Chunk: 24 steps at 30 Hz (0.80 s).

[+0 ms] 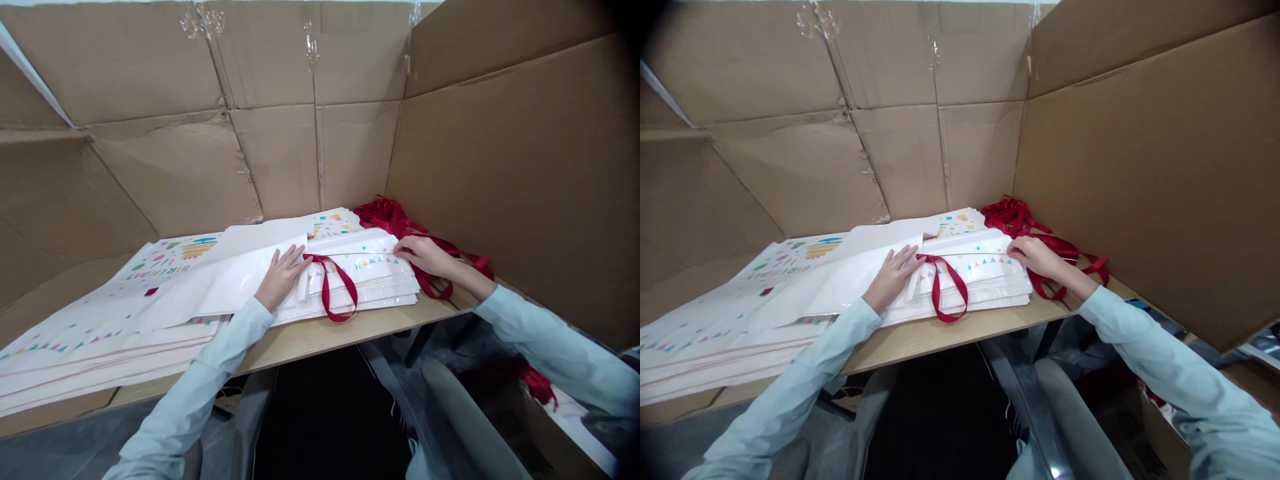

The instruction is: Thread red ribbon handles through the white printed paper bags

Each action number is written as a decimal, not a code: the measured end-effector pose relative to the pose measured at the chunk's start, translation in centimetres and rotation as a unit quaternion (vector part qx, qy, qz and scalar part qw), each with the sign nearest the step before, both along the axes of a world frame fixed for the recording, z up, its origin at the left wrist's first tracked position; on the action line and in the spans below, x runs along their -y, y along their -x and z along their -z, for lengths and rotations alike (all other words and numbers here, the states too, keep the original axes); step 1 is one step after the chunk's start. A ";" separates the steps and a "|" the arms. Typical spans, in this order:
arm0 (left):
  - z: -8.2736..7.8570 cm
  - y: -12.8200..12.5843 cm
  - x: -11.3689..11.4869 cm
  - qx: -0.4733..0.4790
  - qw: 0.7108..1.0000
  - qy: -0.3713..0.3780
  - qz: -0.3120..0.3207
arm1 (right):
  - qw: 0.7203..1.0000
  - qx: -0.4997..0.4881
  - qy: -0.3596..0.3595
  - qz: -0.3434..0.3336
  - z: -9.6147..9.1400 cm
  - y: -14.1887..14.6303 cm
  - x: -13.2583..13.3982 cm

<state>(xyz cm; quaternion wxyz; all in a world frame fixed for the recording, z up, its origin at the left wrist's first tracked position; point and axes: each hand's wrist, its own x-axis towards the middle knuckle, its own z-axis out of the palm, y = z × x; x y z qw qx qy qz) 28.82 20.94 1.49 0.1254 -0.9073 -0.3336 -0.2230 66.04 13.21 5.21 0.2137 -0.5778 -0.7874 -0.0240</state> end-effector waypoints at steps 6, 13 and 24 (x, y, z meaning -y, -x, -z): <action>-0.5 -0.1 0.8 -0.055 0.998 0.016 0.011 | 0.988 0.148 -0.041 0.021 -0.6 0.5 -1.4; -0.5 -0.3 0.6 -0.040 0.999 0.024 -0.002 | 0.972 0.227 -0.056 -0.001 -2.6 1.3 -3.2; -1.1 -0.6 0.6 -0.041 0.999 0.019 -0.001 | 0.976 0.209 -0.004 -0.054 -2.0 6.2 -5.4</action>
